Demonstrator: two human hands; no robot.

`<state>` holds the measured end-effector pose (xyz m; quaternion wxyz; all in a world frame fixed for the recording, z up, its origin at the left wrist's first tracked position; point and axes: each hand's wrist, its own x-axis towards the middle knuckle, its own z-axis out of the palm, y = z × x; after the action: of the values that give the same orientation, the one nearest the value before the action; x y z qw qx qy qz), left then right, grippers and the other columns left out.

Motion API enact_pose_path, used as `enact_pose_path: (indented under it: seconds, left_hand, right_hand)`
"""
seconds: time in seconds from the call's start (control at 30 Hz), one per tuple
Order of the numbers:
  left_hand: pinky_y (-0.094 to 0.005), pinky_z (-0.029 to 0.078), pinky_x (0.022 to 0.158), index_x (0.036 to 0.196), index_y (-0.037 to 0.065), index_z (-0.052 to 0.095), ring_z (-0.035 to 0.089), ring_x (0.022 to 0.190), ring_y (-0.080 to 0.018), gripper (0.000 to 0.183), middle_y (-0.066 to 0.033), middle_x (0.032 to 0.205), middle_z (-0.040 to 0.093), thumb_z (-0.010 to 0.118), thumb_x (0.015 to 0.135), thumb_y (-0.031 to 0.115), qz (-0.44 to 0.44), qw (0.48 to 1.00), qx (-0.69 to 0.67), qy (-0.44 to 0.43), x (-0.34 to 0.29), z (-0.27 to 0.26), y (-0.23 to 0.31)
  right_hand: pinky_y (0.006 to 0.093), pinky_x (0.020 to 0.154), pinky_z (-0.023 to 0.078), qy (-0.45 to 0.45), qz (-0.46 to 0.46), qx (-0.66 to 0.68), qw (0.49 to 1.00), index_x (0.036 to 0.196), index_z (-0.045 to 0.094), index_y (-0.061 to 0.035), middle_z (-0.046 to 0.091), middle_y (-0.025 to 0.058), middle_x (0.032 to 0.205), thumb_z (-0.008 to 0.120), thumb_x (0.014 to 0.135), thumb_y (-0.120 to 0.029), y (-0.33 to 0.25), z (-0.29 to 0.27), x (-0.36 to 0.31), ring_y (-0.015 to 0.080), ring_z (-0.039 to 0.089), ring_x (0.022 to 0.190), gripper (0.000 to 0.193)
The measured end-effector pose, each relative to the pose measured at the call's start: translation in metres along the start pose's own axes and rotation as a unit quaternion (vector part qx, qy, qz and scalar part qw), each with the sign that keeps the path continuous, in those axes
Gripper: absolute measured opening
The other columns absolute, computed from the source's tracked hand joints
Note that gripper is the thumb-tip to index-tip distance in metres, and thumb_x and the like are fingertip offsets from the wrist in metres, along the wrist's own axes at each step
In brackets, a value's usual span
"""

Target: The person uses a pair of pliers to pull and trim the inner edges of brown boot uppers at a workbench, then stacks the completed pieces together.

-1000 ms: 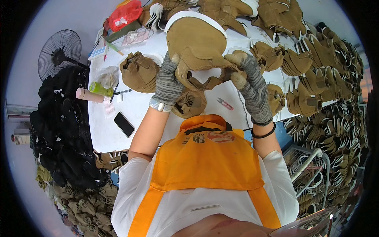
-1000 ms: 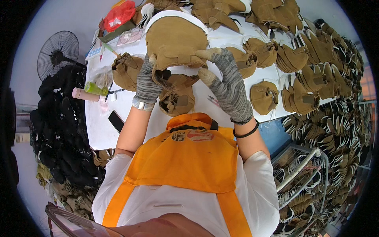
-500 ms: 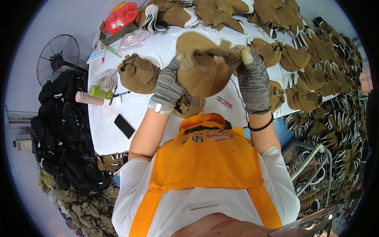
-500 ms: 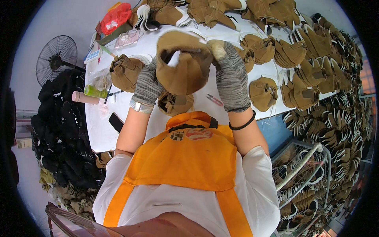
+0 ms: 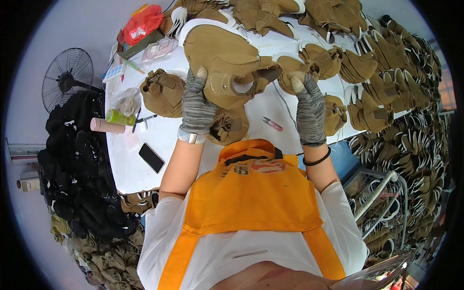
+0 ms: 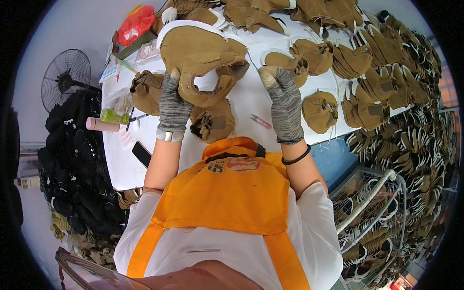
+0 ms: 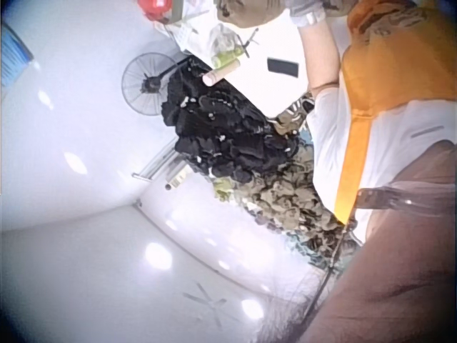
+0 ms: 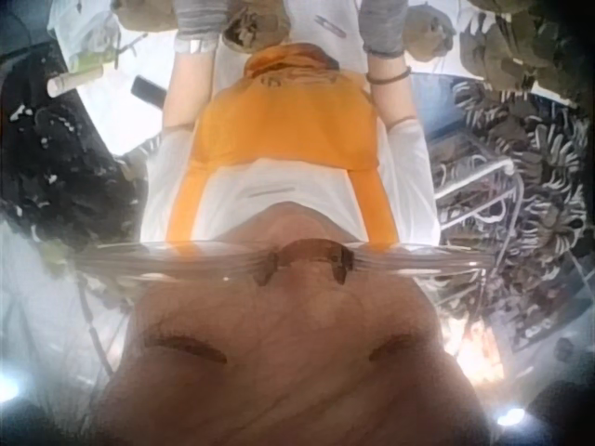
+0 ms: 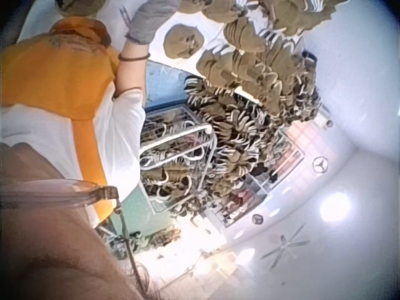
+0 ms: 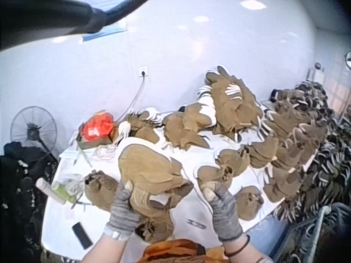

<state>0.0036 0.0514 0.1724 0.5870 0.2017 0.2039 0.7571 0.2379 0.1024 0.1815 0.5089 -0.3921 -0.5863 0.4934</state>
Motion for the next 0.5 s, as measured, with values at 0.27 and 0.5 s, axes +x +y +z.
enact_pose_path:
  seconds: [0.27,0.5]
  left_hand:
    - [-0.0409,0.039,0.105,0.141,0.009,0.032,0.044,0.125,-0.0268,0.062,-0.0089,0.137,0.043,0.062,0.089,0.025,0.104,0.983,0.143,-0.040,-0.002,0.004,0.001]
    - [-0.0412,0.039,0.104,0.141,0.009,0.030,0.044,0.124,-0.0269,0.073,-0.0099,0.136,0.043,0.069,0.083,0.029,0.093,0.986,0.122,-0.069,-0.005,0.004,0.004]
  right_hand:
    - [0.0285,0.090,0.044,-0.004,-0.113,-0.066,0.991,0.112,0.061,-0.0029,0.059,0.0063,0.112,0.061,0.091,-0.027,-0.014,0.009,0.008,0.0163,0.056,0.099,0.032]
    - [0.0315,0.099,0.042,-0.233,0.070,0.110,0.964,0.137,0.041,-0.0054,0.049,0.0132,0.132,0.055,0.093,-0.035,0.042,0.007,0.026,0.0204,0.051,0.118,0.055]
